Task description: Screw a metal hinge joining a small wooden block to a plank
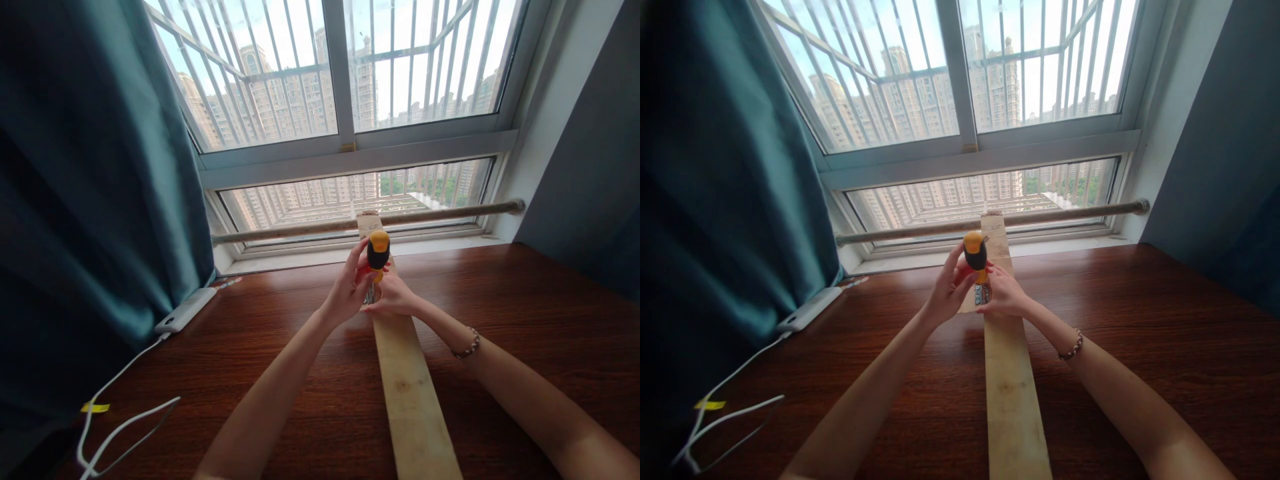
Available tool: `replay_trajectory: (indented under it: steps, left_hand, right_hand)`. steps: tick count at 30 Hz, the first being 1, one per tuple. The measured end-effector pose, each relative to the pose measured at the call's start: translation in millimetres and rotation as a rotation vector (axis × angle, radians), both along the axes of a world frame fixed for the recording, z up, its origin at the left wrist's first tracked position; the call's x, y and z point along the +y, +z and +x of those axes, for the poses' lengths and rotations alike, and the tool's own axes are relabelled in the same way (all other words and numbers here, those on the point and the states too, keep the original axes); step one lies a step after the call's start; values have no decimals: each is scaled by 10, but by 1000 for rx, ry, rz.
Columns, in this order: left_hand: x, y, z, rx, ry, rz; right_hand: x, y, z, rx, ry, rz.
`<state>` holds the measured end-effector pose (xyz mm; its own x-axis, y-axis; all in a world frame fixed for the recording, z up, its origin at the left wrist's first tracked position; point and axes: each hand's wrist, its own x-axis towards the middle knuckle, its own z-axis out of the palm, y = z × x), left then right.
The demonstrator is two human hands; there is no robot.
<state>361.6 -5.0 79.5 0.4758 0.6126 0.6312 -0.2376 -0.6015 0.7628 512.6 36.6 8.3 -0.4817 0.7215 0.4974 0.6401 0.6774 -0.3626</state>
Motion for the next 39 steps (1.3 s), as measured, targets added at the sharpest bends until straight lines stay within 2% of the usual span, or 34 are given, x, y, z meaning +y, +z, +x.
replay_trajectory:
  steps: [4,8,12,15,18,22,24,26,29,36,39]
  left_hand:
    - [33,46,-59,9,-75,-32]
    - [-15,124,-48,-28,-37,-61]
    - [-105,255,-60,-193,102,-107]
    - [-107,296,-201,-280,282,-253]
    - [-13,152,-457,-200,402,-554]
    - [138,-295,-772,-183,480,-977]
    - [169,-518,-830,-188,402,-1225]
    - [165,-680,-813,-227,276,-1395]
    - [124,-788,-718,-305,170,-1460]
    - [52,-792,-636,-385,181,-1466]
    - [39,-813,-637,-394,175,-1483]
  right_hand:
    - [11,-5,0,3,-21,-23]
    - [25,-14,3,39,-11,-21]
    - [2,-6,3,65,9,-40]
    - [-15,-5,3,79,27,-42]
    - [-12,-14,6,83,36,-32]
    - [11,-35,16,76,38,-26]
    - [25,-47,24,57,33,-20]
    - [37,-57,32,35,29,-18]
    - [43,-65,41,19,25,-26]
    - [13,-34,41,49,87,-111]
    - [-20,27,73,194,202,-178]
